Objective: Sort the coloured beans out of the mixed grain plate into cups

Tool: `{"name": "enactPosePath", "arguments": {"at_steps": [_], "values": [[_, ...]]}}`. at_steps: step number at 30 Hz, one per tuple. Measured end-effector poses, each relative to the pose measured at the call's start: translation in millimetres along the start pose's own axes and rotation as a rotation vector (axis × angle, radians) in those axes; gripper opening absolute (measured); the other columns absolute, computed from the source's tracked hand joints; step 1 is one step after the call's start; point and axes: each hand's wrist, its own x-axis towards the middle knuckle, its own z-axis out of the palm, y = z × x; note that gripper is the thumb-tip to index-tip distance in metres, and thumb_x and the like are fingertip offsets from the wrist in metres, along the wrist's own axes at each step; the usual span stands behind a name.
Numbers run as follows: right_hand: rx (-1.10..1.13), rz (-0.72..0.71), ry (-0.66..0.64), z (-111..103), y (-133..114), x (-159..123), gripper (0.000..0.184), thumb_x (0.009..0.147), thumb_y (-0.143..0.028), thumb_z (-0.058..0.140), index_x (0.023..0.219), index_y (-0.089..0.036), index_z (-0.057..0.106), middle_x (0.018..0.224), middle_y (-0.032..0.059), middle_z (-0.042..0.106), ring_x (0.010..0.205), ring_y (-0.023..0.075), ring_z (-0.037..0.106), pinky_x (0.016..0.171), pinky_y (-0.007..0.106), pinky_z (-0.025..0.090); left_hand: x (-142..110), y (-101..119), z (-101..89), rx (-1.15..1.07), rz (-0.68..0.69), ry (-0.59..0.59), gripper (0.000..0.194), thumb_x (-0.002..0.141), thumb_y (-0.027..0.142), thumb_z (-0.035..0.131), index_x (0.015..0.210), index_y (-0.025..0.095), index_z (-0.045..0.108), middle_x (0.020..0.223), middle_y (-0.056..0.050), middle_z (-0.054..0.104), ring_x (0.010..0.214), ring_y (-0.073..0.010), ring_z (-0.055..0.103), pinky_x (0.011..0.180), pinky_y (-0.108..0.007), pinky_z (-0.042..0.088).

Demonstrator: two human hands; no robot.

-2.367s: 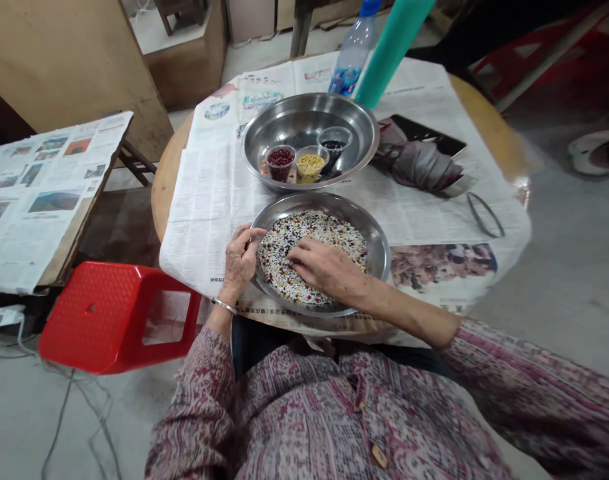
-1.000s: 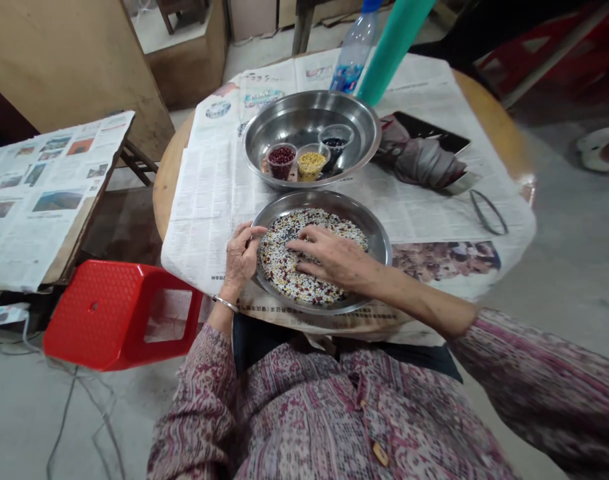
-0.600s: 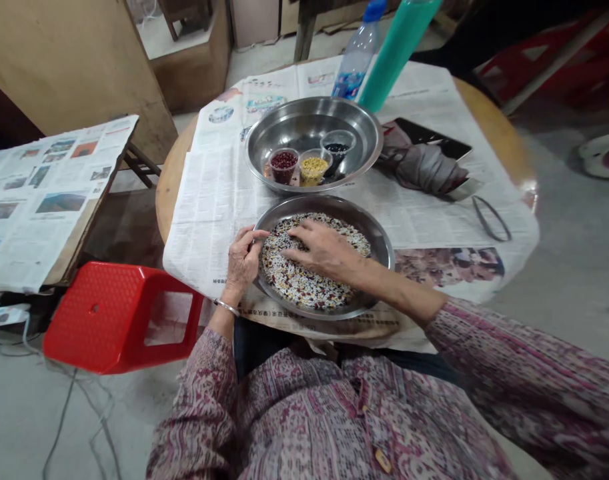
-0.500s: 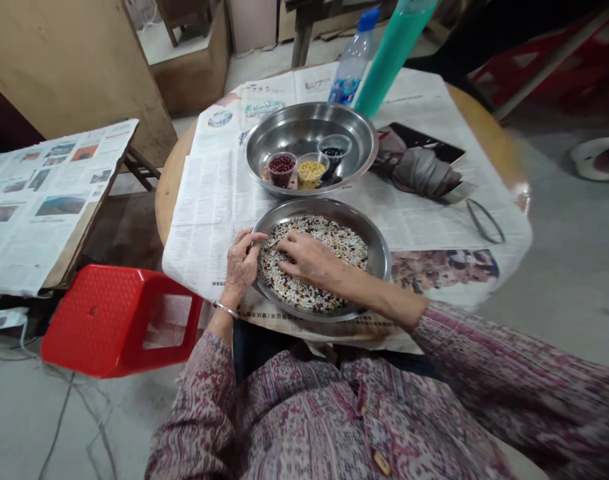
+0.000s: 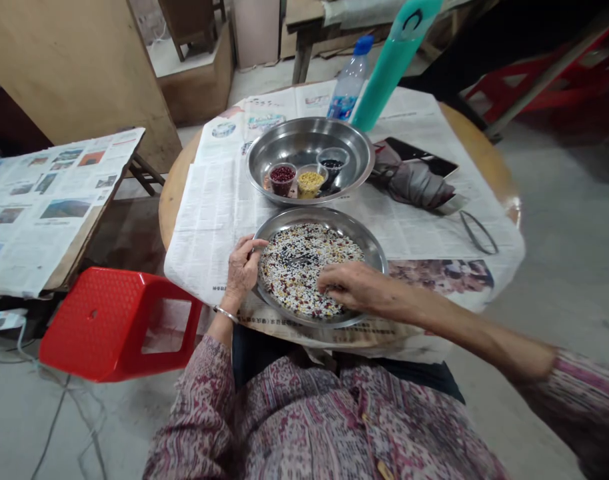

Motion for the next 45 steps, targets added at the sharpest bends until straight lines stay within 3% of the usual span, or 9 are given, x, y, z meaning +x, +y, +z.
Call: {"name": "enactPosePath", "arguments": {"at_steps": [5, 9, 12, 16, 21, 26, 31, 40, 45], "values": [[-0.177, 0.058, 0.142, 5, 7, -4, 0.025, 0.094, -0.014, 0.047, 0.093, -0.021, 0.071, 0.095, 0.0087, 0.069, 0.084, 0.0202, 0.064, 0.077, 0.034, 0.050, 1, -1, -0.3, 0.031, 0.002, -0.008, 0.023, 0.093, 0.013, 0.052, 0.097, 0.022, 0.074, 0.114, -0.005, 0.069, 0.119, -0.0206, 0.062, 0.108, -0.034, 0.047], [-0.246, 0.148, 0.291, -1, 20, 15, 0.021, 0.094, -0.024, 0.054, 0.106, -0.020, 0.070, 0.107, 0.0115, 0.068, 0.100, 0.0255, 0.063, 0.087, 0.039, 0.052, 1, 0, -0.2, 0.014, 0.004, -0.005, 0.024, 0.093, 0.011, 0.052, 0.096, 0.022, 0.074, 0.114, -0.005, 0.069, 0.121, -0.0210, 0.062, 0.109, -0.034, 0.047], [-0.242, 0.113, 0.283, 3, 16, 32, 0.027, 0.090, -0.024, 0.059, 0.115, -0.019, 0.068, 0.114, 0.0134, 0.066, 0.110, 0.0279, 0.060, 0.091, 0.039, 0.050, 1, 0, 0.0, 0.001, -0.008, -0.005, 0.024, 0.092, 0.011, 0.053, 0.095, 0.022, 0.074, 0.115, -0.005, 0.069, 0.121, -0.0214, 0.062, 0.110, -0.036, 0.047], [-0.224, 0.128, 0.192, 8, 6, 53, 0.020, 0.085, -0.008, 0.051, 0.089, -0.018, 0.068, 0.093, 0.0095, 0.066, 0.085, 0.0201, 0.058, 0.076, 0.031, 0.044, 1, 0, -0.3, -0.010, -0.016, -0.004, 0.024, 0.091, 0.010, 0.053, 0.096, 0.021, 0.074, 0.116, -0.006, 0.068, 0.121, -0.0222, 0.061, 0.111, -0.038, 0.046], [-0.044, 0.203, 0.176, -3, 7, 58, 0.016, 0.075, -0.006, 0.056, 0.068, -0.019, 0.061, 0.072, 0.0029, 0.063, 0.071, 0.0163, 0.054, 0.069, 0.030, 0.038, 1, -1, -0.3, -0.015, 0.015, -0.006, 0.024, 0.092, 0.010, 0.052, 0.095, 0.021, 0.074, 0.113, -0.006, 0.069, 0.121, -0.0222, 0.062, 0.108, -0.036, 0.048], [0.103, 0.010, 0.082, 9, -12, 31, 0.016, 0.079, -0.006, 0.056, 0.076, -0.019, 0.065, 0.078, 0.0020, 0.067, 0.074, 0.0145, 0.058, 0.071, 0.028, 0.041, 1, -1, 0.1, -0.013, 0.026, -0.006, 0.026, 0.092, 0.009, 0.052, 0.096, 0.021, 0.074, 0.114, -0.006, 0.069, 0.121, -0.0212, 0.062, 0.108, -0.036, 0.048], [-0.108, -0.180, 0.057, 35, -26, 21, 0.019, 0.091, -0.009, 0.052, 0.091, -0.019, 0.068, 0.091, 0.0065, 0.068, 0.083, 0.0169, 0.059, 0.069, 0.028, 0.041, 1, -1, 0.7, -0.005, 0.021, -0.005, 0.027, 0.092, 0.008, 0.051, 0.096, 0.022, 0.074, 0.114, -0.005, 0.069, 0.122, -0.0208, 0.061, 0.109, -0.036, 0.048], [-0.456, 0.226, 0.348, 0, 32, 28, 0.024, 0.093, -0.016, 0.048, 0.095, -0.018, 0.071, 0.100, 0.0147, 0.066, 0.095, 0.0282, 0.060, 0.074, 0.038, 0.050, 1, -1, 0.2, -0.013, 0.010, -0.015, 0.027, 0.091, 0.008, 0.052, 0.096, 0.023, 0.074, 0.113, -0.005, 0.069, 0.122, -0.0212, 0.061, 0.109, -0.037, 0.049], [-0.350, 0.173, 0.356, 11, 24, 31, 0.025, 0.097, -0.032, 0.053, 0.110, -0.018, 0.069, 0.107, 0.0143, 0.065, 0.103, 0.0295, 0.060, 0.088, 0.044, 0.054, 1, -1, 0.1, -0.009, -0.002, -0.015, 0.025, 0.092, 0.010, 0.052, 0.097, 0.023, 0.073, 0.115, -0.005, 0.068, 0.120, -0.0212, 0.061, 0.109, -0.037, 0.049]]}}
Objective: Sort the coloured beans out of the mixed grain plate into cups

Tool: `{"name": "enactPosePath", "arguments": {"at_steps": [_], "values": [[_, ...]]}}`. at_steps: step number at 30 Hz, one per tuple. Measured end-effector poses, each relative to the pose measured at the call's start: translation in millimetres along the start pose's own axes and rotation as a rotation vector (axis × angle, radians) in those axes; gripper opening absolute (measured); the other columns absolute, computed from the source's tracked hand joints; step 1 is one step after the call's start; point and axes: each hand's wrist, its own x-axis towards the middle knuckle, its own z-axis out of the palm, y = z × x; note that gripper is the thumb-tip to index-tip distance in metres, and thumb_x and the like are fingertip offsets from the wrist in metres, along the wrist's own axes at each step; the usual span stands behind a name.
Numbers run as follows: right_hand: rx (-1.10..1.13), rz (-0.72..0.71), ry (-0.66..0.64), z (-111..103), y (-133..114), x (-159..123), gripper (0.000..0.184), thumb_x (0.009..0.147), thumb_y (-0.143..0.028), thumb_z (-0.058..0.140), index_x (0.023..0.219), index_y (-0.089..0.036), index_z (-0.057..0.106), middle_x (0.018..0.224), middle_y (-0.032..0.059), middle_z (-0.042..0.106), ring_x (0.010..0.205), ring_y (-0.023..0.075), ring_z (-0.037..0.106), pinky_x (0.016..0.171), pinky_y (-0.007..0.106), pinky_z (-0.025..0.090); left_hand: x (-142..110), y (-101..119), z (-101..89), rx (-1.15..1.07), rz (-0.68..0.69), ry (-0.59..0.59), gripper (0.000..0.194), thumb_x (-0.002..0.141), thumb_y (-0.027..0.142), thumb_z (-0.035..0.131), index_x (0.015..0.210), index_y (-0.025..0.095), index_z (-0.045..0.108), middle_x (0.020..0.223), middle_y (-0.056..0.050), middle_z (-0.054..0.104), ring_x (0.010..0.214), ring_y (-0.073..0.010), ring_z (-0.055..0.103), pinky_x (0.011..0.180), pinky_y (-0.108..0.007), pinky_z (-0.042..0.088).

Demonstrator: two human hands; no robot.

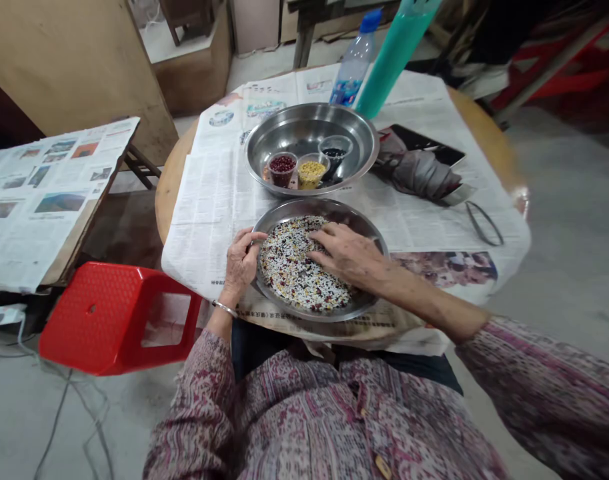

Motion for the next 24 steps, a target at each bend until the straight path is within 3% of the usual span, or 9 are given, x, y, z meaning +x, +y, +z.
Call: {"name": "enactPosePath", "arguments": {"at_steps": [6, 9, 13, 19, 21, 24], "values": [[0.206, -0.231, -0.068, 7, -54, 10, 0.021, 0.100, -0.027, 0.053, 0.110, -0.016, 0.067, 0.110, 0.0139, 0.063, 0.105, 0.0256, 0.059, 0.092, 0.041, 0.053, 1, 0, 0.0, 0.015, 0.011, 0.006, 0.025, 0.092, 0.011, 0.051, 0.096, 0.023, 0.073, 0.113, -0.005, 0.069, 0.118, -0.0211, 0.062, 0.108, -0.037, 0.049], [0.219, -0.397, -0.134, 4, -64, 6, 0.018, 0.099, -0.026, 0.054, 0.104, -0.017, 0.069, 0.109, 0.0117, 0.065, 0.104, 0.0244, 0.058, 0.093, 0.041, 0.052, 1, 1, 0.0, 0.021, 0.013, 0.006, 0.025, 0.091, 0.011, 0.051, 0.096, 0.022, 0.073, 0.112, -0.005, 0.070, 0.117, -0.0210, 0.063, 0.108, -0.037, 0.049], [0.168, -0.448, -0.195, -9, -39, -12, 0.015, 0.092, -0.013, 0.057, 0.092, -0.020, 0.070, 0.105, 0.0088, 0.069, 0.101, 0.0238, 0.059, 0.089, 0.040, 0.052, 1, 1, 0.3, 0.018, -0.006, 0.009, 0.024, 0.091, 0.012, 0.052, 0.096, 0.023, 0.073, 0.115, -0.004, 0.069, 0.118, -0.0210, 0.062, 0.108, -0.037, 0.049], [0.177, -0.153, -0.093, -33, 13, -31, 0.023, 0.090, -0.011, 0.049, 0.093, -0.021, 0.070, 0.107, 0.0114, 0.067, 0.099, 0.0241, 0.062, 0.084, 0.039, 0.053, 0, 0, 0.0, 0.008, -0.004, 0.002, 0.025, 0.092, 0.011, 0.053, 0.097, 0.023, 0.074, 0.116, -0.005, 0.069, 0.120, -0.0212, 0.062, 0.111, -0.038, 0.047], [0.214, -0.126, -0.152, -38, 13, -35, 0.022, 0.089, -0.011, 0.050, 0.090, -0.022, 0.069, 0.100, 0.0094, 0.068, 0.089, 0.0213, 0.063, 0.078, 0.035, 0.052, 0, 1, 0.0, 0.015, -0.008, 0.002, 0.024, 0.092, 0.011, 0.053, 0.097, 0.023, 0.074, 0.116, -0.005, 0.069, 0.120, -0.0213, 0.062, 0.111, -0.039, 0.047], [0.264, -0.224, -0.354, -37, 0, -42, 0.022, 0.087, -0.009, 0.051, 0.080, -0.022, 0.066, 0.083, 0.0038, 0.068, 0.076, 0.0172, 0.062, 0.071, 0.031, 0.048, 0, 1, 0.2, 0.019, -0.022, 0.008, 0.024, 0.091, 0.012, 0.053, 0.096, 0.023, 0.074, 0.117, -0.005, 0.069, 0.120, -0.0217, 0.062, 0.111, -0.039, 0.047]]}}
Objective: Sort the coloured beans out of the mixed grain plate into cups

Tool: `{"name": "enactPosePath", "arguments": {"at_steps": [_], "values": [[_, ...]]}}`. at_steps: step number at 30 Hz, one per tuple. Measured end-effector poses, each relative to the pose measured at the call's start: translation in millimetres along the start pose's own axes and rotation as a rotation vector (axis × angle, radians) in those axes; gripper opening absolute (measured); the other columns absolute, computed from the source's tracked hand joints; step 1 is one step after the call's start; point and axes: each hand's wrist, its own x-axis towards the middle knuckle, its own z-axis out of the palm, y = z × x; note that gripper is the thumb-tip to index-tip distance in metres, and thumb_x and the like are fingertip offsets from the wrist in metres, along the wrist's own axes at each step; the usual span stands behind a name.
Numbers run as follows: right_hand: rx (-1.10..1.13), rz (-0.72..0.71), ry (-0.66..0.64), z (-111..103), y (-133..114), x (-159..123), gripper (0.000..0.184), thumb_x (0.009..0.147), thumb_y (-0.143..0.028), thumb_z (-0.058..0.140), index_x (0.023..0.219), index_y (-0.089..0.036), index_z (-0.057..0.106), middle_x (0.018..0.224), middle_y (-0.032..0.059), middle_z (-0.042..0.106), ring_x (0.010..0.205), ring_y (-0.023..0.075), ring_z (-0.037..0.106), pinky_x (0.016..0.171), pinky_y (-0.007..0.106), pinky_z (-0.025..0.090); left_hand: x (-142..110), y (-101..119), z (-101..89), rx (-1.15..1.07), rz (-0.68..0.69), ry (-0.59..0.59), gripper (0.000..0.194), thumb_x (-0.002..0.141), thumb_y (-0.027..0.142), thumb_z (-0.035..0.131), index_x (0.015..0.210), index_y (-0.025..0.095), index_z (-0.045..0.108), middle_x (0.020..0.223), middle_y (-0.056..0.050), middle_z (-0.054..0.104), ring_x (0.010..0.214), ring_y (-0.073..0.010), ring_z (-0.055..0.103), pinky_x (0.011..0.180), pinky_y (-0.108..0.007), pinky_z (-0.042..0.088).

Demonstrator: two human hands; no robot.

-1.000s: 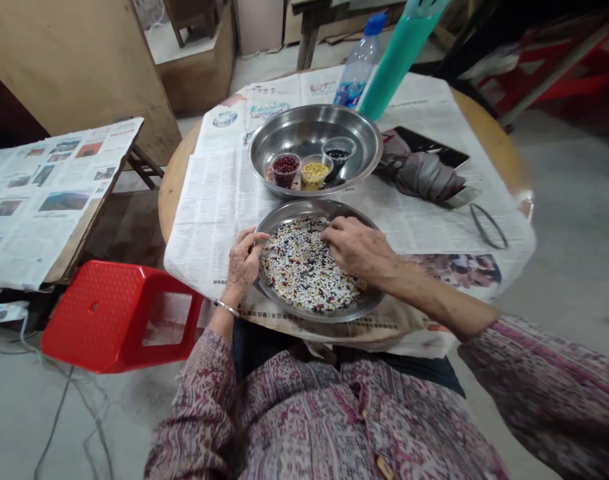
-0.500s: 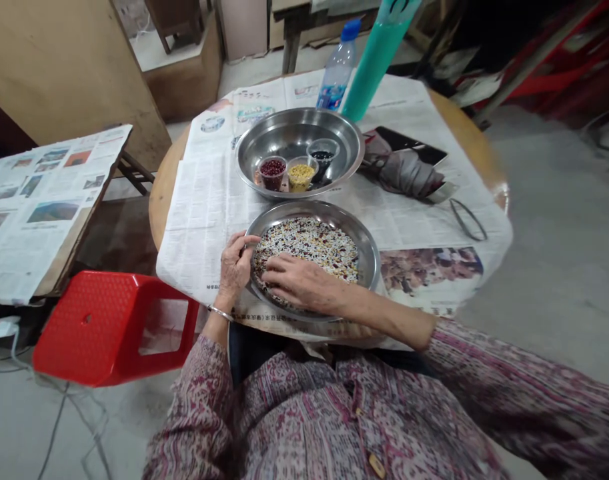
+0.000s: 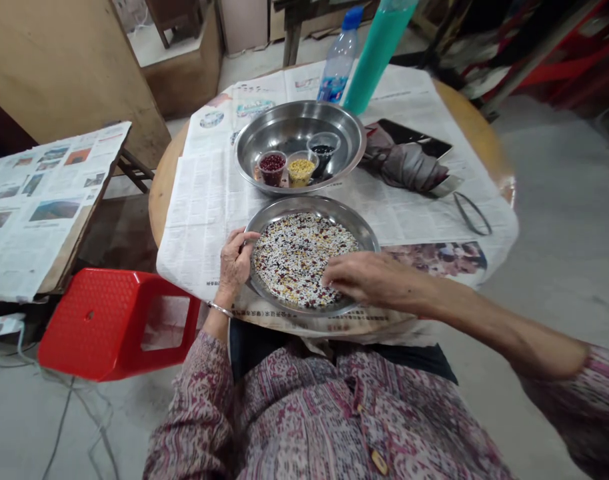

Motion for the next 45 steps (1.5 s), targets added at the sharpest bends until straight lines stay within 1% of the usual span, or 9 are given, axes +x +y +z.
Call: {"name": "enactPosePath", "arguments": {"at_steps": [3, 12, 18, 21, 28, 32, 35, 41, 45], "values": [[-0.028, -0.041, -0.045, 9, -6, 5, 0.025, 0.086, -0.007, 0.050, 0.076, -0.023, 0.066, 0.078, 0.0026, 0.068, 0.075, 0.0170, 0.062, 0.070, 0.031, 0.046, 0, 0, 0.1, -0.015, 0.002, 0.002, 0.024, 0.090, 0.011, 0.053, 0.096, 0.023, 0.074, 0.117, -0.005, 0.069, 0.121, -0.0215, 0.061, 0.111, -0.038, 0.047], [-0.286, 0.232, 0.375, 5, 32, 44, 0.030, 0.091, -0.012, 0.048, 0.105, -0.020, 0.073, 0.110, 0.0134, 0.071, 0.106, 0.0288, 0.059, 0.085, 0.042, 0.053, 0, 0, -0.9, -0.010, 0.003, 0.006, 0.024, 0.090, 0.012, 0.054, 0.096, 0.022, 0.074, 0.117, -0.006, 0.068, 0.120, -0.0213, 0.061, 0.110, -0.037, 0.047], [-0.431, 0.314, 0.348, 19, 17, 27, 0.028, 0.097, -0.038, 0.051, 0.108, -0.017, 0.067, 0.105, 0.0163, 0.068, 0.095, 0.0298, 0.060, 0.077, 0.041, 0.053, 0, 0, -1.4, -0.027, 0.001, 0.000, 0.025, 0.090, 0.012, 0.053, 0.096, 0.022, 0.075, 0.117, -0.005, 0.068, 0.118, -0.0207, 0.062, 0.109, -0.036, 0.048], [-0.292, 0.322, 0.348, 25, 8, 27, 0.018, 0.095, -0.027, 0.051, 0.099, -0.017, 0.066, 0.099, 0.0144, 0.067, 0.088, 0.0253, 0.062, 0.077, 0.037, 0.052, 0, 0, -1.3, -0.023, -0.009, 0.002, 0.025, 0.090, 0.012, 0.052, 0.095, 0.022, 0.075, 0.117, -0.005, 0.068, 0.119, -0.0211, 0.062, 0.109, -0.036, 0.047], [0.220, 0.092, 0.400, 42, -26, 52, 0.024, 0.089, -0.009, 0.050, 0.097, -0.020, 0.069, 0.096, 0.0073, 0.072, 0.090, 0.0198, 0.066, 0.083, 0.035, 0.053, 1, 0, -1.8, -0.014, 0.004, 0.006, 0.023, 0.091, 0.015, 0.052, 0.094, 0.021, 0.074, 0.113, -0.006, 0.069, 0.117, -0.0214, 0.063, 0.108, -0.036, 0.048], [0.166, -0.133, 0.294, 40, -36, 63, 0.023, 0.094, -0.012, 0.052, 0.103, -0.019, 0.073, 0.102, 0.0101, 0.073, 0.098, 0.0212, 0.063, 0.089, 0.039, 0.054, 1, -1, -1.4, -0.023, 0.023, 0.014, 0.024, 0.091, 0.014, 0.051, 0.095, 0.021, 0.073, 0.111, -0.006, 0.069, 0.116, -0.0213, 0.063, 0.107, -0.036, 0.048], [0.001, -0.173, 0.282, 29, -20, 71, 0.019, 0.096, -0.021, 0.057, 0.100, -0.021, 0.075, 0.112, 0.0107, 0.072, 0.111, 0.0256, 0.059, 0.098, 0.047, 0.051, 0, -1, -1.4, -0.002, 0.016, 0.005, 0.023, 0.091, 0.013, 0.051, 0.095, 0.021, 0.073, 0.112, -0.006, 0.069, 0.118, -0.0212, 0.062, 0.108, -0.036, 0.048], [-0.175, 0.080, 0.374, 13, 34, 56, 0.023, 0.095, -0.022, 0.056, 0.103, -0.023, 0.077, 0.121, 0.0120, 0.070, 0.116, 0.0295, 0.058, 0.099, 0.050, 0.051, 0, -1, -2.1, 0.001, -0.001, -0.008, 0.024, 0.091, 0.013, 0.052, 0.095, 0.022, 0.074, 0.116, -0.005, 0.069, 0.118, -0.0208, 0.062, 0.108, -0.035, 0.049], [-0.131, 0.108, 0.348, 19, 32, 24, 0.025, 0.097, -0.020, 0.050, 0.100, -0.020, 0.075, 0.111, 0.0128, 0.070, 0.108, 0.0273, 0.061, 0.095, 0.045, 0.054, 0, -1, -2.3, -0.002, -0.008, -0.006, 0.024, 0.091, 0.012, 0.052, 0.095, 0.022, 0.074, 0.115, -0.005, 0.069, 0.118, -0.0213, 0.062, 0.108, -0.036, 0.048]]}}
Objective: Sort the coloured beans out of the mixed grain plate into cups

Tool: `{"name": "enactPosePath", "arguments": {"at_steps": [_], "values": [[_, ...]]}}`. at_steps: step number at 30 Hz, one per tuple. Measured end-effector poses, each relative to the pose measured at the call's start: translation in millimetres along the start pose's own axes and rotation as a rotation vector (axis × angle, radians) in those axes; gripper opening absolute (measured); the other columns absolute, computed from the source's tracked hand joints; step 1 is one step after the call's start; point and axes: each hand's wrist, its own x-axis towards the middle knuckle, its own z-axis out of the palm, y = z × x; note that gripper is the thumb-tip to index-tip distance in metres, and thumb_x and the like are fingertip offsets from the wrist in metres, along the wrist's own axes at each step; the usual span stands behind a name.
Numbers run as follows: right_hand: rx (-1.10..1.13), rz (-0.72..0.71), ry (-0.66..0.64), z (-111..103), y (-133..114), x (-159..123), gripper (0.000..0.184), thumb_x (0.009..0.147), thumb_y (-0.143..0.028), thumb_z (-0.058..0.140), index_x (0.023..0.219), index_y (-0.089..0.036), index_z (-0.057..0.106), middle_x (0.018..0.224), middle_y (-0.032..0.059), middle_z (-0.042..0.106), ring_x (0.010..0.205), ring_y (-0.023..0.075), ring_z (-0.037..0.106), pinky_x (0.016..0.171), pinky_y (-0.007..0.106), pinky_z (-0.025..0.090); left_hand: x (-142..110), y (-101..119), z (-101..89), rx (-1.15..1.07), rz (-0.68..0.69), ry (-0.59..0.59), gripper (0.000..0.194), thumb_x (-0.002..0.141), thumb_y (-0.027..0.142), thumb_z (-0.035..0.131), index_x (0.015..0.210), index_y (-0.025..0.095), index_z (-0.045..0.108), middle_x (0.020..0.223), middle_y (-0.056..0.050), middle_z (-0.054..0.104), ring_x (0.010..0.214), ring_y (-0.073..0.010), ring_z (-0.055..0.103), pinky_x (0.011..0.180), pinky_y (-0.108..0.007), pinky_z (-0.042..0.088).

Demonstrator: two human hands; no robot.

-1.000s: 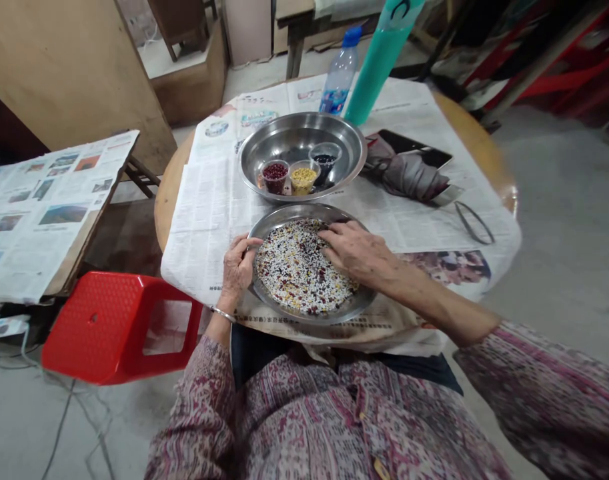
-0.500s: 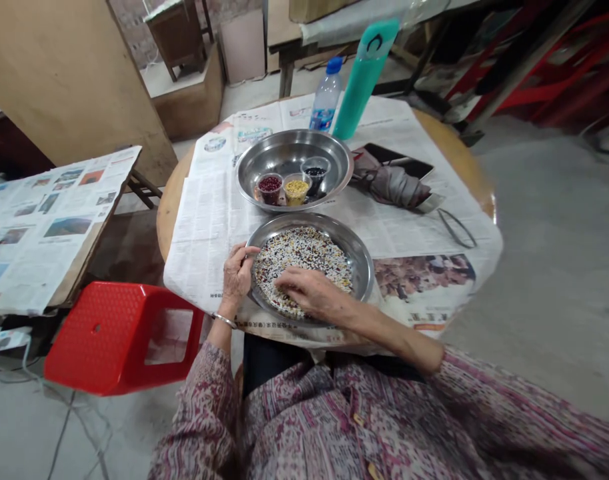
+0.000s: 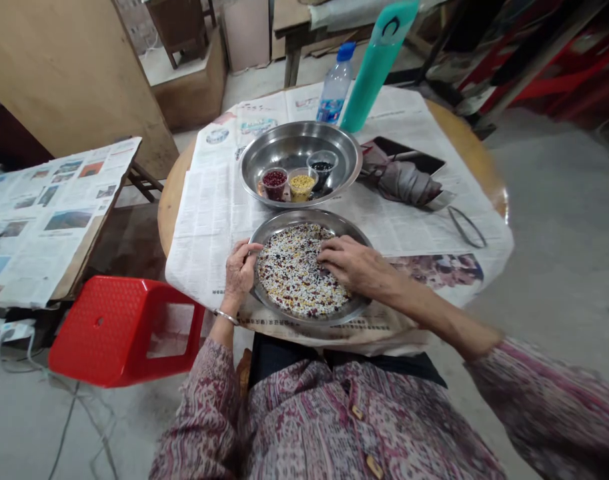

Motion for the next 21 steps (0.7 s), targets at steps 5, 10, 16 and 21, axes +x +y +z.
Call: {"name": "enactPosePath", "arguments": {"at_steps": [5, 10, 16, 21], "values": [[0.161, -0.150, -0.053, 4, -51, -17, 0.023, 0.100, -0.026, 0.052, 0.111, -0.018, 0.071, 0.112, 0.0118, 0.068, 0.105, 0.0233, 0.062, 0.092, 0.039, 0.054, 0, 1, 0.0, 0.015, 0.008, 0.011, 0.023, 0.092, 0.014, 0.051, 0.096, 0.021, 0.073, 0.113, -0.005, 0.069, 0.117, -0.0208, 0.062, 0.108, -0.035, 0.048], [0.069, -0.305, -0.114, 11, -73, 12, 0.021, 0.097, -0.016, 0.054, 0.100, -0.022, 0.074, 0.109, 0.0096, 0.069, 0.102, 0.0229, 0.058, 0.088, 0.039, 0.050, 1, 2, -0.6, 0.024, 0.015, 0.018, 0.022, 0.092, 0.013, 0.051, 0.094, 0.021, 0.072, 0.109, -0.005, 0.070, 0.113, -0.0202, 0.064, 0.105, -0.034, 0.049], [-0.047, -0.030, -0.055, 4, -19, 25, 0.029, 0.092, -0.007, 0.050, 0.098, -0.020, 0.075, 0.100, 0.0098, 0.070, 0.096, 0.0226, 0.061, 0.085, 0.035, 0.051, 1, 3, -0.3, 0.016, -0.009, 0.009, 0.024, 0.090, 0.011, 0.052, 0.094, 0.021, 0.073, 0.112, -0.005, 0.070, 0.115, -0.0204, 0.063, 0.105, -0.033, 0.049], [-0.102, 0.064, 0.053, 10, -21, 44, 0.024, 0.097, -0.019, 0.051, 0.105, -0.017, 0.074, 0.109, 0.0132, 0.071, 0.105, 0.0275, 0.059, 0.089, 0.039, 0.050, -1, 5, 0.8, 0.005, -0.023, 0.031, 0.024, 0.089, 0.011, 0.052, 0.095, 0.019, 0.073, 0.111, -0.006, 0.070, 0.116, -0.0205, 0.062, 0.106, -0.033, 0.048]]}}
